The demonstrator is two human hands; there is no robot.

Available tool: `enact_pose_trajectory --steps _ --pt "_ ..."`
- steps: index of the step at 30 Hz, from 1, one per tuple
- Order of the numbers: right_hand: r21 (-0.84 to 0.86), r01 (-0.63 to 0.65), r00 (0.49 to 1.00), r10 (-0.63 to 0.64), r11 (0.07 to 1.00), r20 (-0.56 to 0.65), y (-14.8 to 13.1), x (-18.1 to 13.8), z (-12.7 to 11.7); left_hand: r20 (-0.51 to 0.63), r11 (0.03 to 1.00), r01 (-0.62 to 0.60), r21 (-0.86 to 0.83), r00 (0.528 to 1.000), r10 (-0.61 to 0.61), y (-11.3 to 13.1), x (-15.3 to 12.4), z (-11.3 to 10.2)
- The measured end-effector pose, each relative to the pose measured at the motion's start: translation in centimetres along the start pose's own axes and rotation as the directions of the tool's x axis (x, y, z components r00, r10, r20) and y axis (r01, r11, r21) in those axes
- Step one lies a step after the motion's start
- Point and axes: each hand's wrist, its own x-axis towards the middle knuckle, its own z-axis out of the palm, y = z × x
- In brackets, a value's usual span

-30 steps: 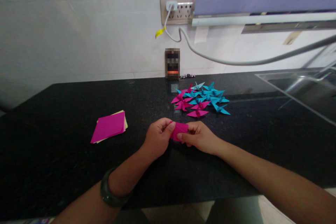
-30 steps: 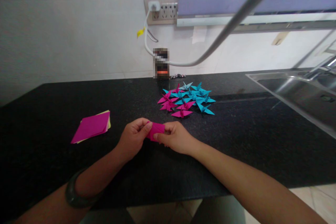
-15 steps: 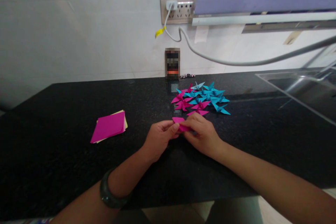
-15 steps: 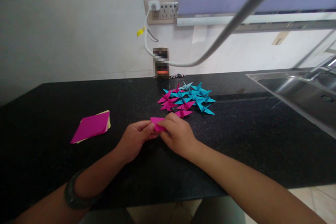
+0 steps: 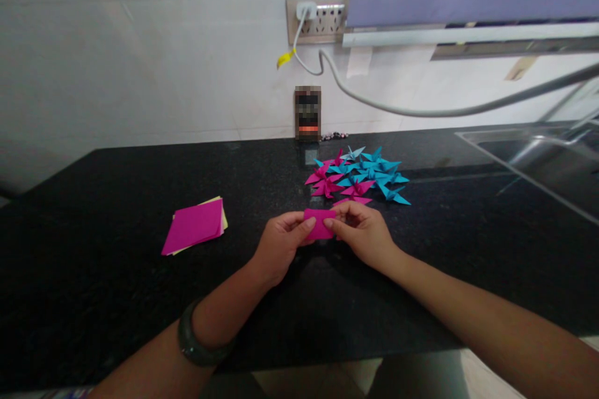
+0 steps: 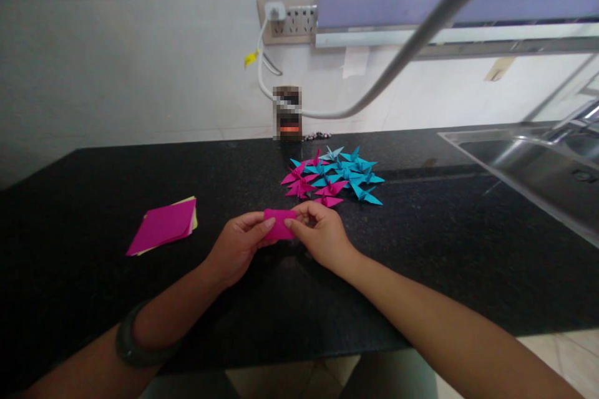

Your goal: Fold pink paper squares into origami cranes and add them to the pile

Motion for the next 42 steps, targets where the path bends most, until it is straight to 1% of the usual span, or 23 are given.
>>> enact_pose_trajectory --steps 2,5,7,9,10,12,15,18,21,23,25,30,34,36,38,40,42 --pt "0.019 -0.017 1.0 0.017 1.0 0.012 -0.2 -0.1 0.1 -0.009 1.0 -0.002 -0.009 1.0 0.002 0.1 -0.1 0.1" --pt "-0.04 0.008 1.0 -0.008 0.999 0.022 -0.4 -0.3 0.0 -0.013 1.0 0.003 0.01 1.0 -0.003 0.2 -0.1 0.1" --pt "-0.125 0.091 0.996 -0.09 0.988 0.02 -0.5 -0.3 -0.1 -0.01 1.0 0.007 0.029 1.0 -0.007 0.2 0.0 0.0" --pt "-0.214 0.224 0.974 -0.225 0.951 0.019 -0.5 -0.4 -0.3 -0.006 0.999 0.006 0.038 1.0 -0.006 0.2 0.0 -0.1" --pt "-0.253 0.295 0.954 -0.299 0.921 0.026 -0.5 -0.4 -0.4 -0.001 0.999 0.005 0.043 1.0 -0.005 0.1 0.1 -0.1" --pt "-0.319 0.432 0.897 -0.439 0.844 0.054 -0.4 -0.4 -0.6 0.014 0.999 0.01 0.052 1.0 -0.011 0.0 0.0 -0.2" --pt "-0.404 0.595 0.794 -0.587 0.695 0.157 -0.1 -0.4 -1.0 0.023 0.999 0.024 0.041 0.999 -0.025 -0.1 0.0 -0.3" --pt "-0.461 0.687 0.713 -0.644 0.562 0.277 0.1 -0.2 -1.4 0.01 0.999 0.042 0.004 0.999 -0.042 -0.1 0.0 -0.3" --pt "-0.494 0.727 0.672 -0.643 0.477 0.367 0.2 0.0 -1.8 0.026 0.997 0.069 -0.02 0.997 -0.068 0.1 0.1 -0.3" --pt "-0.496 0.742 0.658 -0.63 0.45 0.413 0.2 0.2 -2.0 0.046 0.994 0.102 -0.041 0.994 -0.1 0.2 0.1 -0.3" --pt "-0.487 0.747 0.658 -0.609 0.453 0.442 0.1 0.2 -2.1 0.066 0.989 0.134 -0.065 0.989 -0.129 0.3 0.1 -0.3" --pt "-0.476 0.72 0.694 -0.542 0.505 0.474 -0.1 0.2 -2.2 0.076 0.981 0.165 -0.101 0.985 -0.158 0.6 0.1 -0.3" --pt "-0.455 0.716 0.698 -0.528 0.53 0.484 -0.3 0.0 -2.1 0.075 0.986 0.144 -0.087 0.988 -0.138 0.6 0.0 -0.2" --pt "-0.426 0.705 0.708 -0.532 0.568 0.463 -0.4 0.0 -1.8 0.075 0.991 0.123 -0.06 0.99 -0.118 0.4 0.0 -0.2" --pt "-0.39 0.666 0.744 -0.532 0.635 0.405 -0.5 -0.1 -1.4 0.047 0.994 0.102 -0.029 0.994 -0.101 0.1 0.0 -0.1" --pt "-0.392 0.583 0.812 -0.489 0.712 0.319 -0.6 -0.2 -1.1 0.015 0.997 0.076 0.014 0.997 -0.076 -0.1 0.1 -0.1" --pt "-0.438 0.466 0.885 -0.397 0.769 0.245 -0.6 -0.3 -0.8 -0.006 0.998 0.044 0.054 0.999 -0.044 -0.2 0.1 0.0"
